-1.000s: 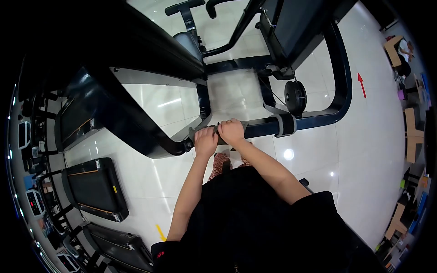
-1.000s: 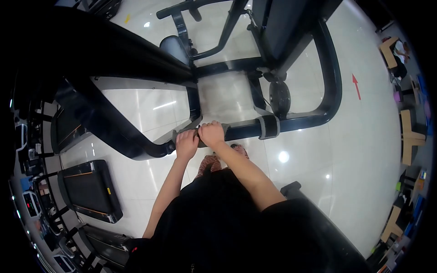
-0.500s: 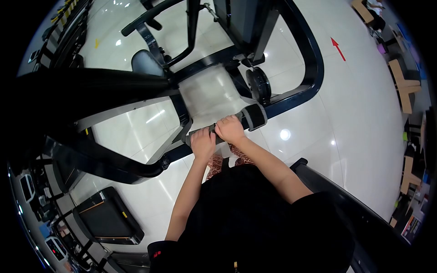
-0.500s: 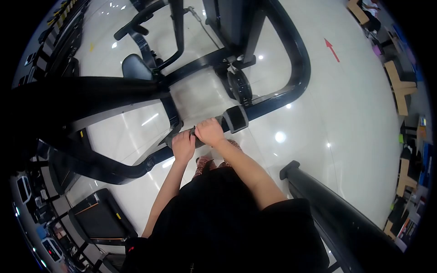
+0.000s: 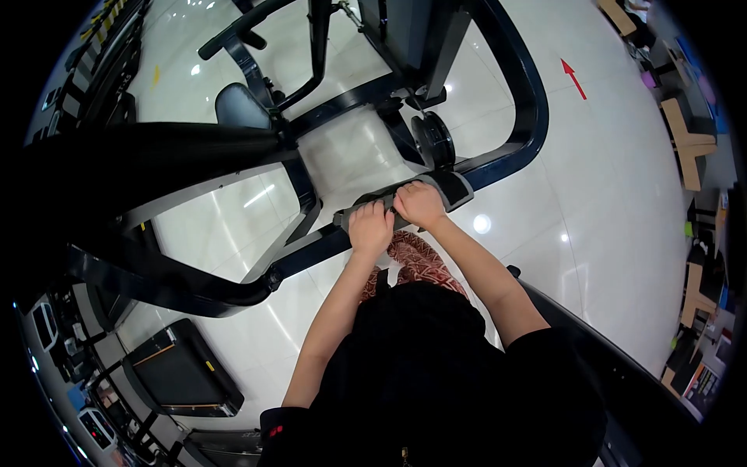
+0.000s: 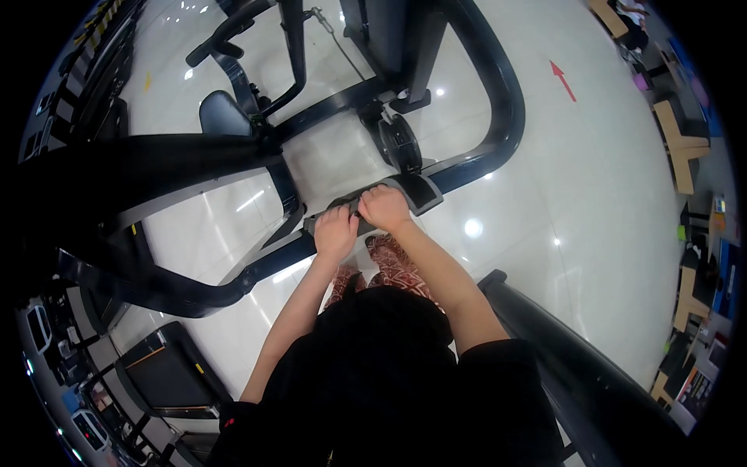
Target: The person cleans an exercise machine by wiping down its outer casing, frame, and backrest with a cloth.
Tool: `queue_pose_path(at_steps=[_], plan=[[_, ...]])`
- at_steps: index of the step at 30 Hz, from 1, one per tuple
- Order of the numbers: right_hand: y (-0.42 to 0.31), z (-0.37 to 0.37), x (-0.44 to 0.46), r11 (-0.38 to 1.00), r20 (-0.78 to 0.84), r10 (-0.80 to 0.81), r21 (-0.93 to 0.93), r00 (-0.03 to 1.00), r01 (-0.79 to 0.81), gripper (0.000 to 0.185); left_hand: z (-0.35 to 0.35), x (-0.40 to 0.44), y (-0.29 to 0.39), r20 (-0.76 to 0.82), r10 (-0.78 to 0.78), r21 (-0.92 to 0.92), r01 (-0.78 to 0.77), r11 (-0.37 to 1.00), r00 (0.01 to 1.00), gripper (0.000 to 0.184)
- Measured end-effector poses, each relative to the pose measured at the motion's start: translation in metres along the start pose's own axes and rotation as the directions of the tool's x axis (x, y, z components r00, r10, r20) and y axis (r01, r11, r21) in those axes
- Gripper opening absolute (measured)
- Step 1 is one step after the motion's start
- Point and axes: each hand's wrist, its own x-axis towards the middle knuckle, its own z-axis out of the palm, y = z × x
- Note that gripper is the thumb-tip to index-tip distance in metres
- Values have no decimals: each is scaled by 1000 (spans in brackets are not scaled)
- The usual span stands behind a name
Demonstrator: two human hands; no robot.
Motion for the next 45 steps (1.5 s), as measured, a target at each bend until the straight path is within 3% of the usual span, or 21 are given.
queue_pose_path(at_steps=[6, 17, 24, 29, 30, 33, 37, 39, 40, 42, 45], plan=[[-21, 3, 2, 984, -57, 153, -78, 987, -158, 17, -8, -12, -10, 0, 37, -37, -37, 999, 999, 39], [-109, 37, 20, 978, -55, 171, -112, 984, -176, 19, -44, -54, -76, 45, -54, -41, 56, 998, 998, 45], [-179, 73, 30, 983, -117, 165, -57, 979, -173, 18, -59, -91, -140, 4, 3, 72, -3, 997, 1000, 50], [-214, 93, 34, 984, -160, 161, -47, 974, -170, 16, -63, -99, -169, 125, -39, 276, 3, 961, 991, 38], [-219, 95, 35, 983, -166, 163, -52, 972, -174, 16, -70, -98, -168, 123, -30, 275, -5, 961, 992, 38], [-231, 101, 36, 986, -138, 140, -67, 980, -150, 16, -88, -97, -168, 313, -130, 306, 30, 951, 941, 36], [-239, 105, 40, 991, -142, 129, -15, 981, -132, 17, -100, -98, -168, 299, -134, 330, 29, 944, 945, 39], [-237, 105, 38, 994, -141, 110, -7, 984, -112, 17, -109, -95, -160, 422, -193, 324, 52, 945, 886, 40], [-235, 105, 37, 993, -141, 113, -13, 984, -116, 17, -105, -96, -161, 423, -187, 319, 47, 946, 887, 40], [-231, 103, 36, 997, -121, 74, 31, 990, -70, 17, -96, -98, -164, 276, -144, 302, 56, 952, 950, 41], [-223, 95, 32, 998, -48, 32, 57, 998, -30, 14, -96, -94, -153, 302, -220, 307, 124, 944, 927, 38]])
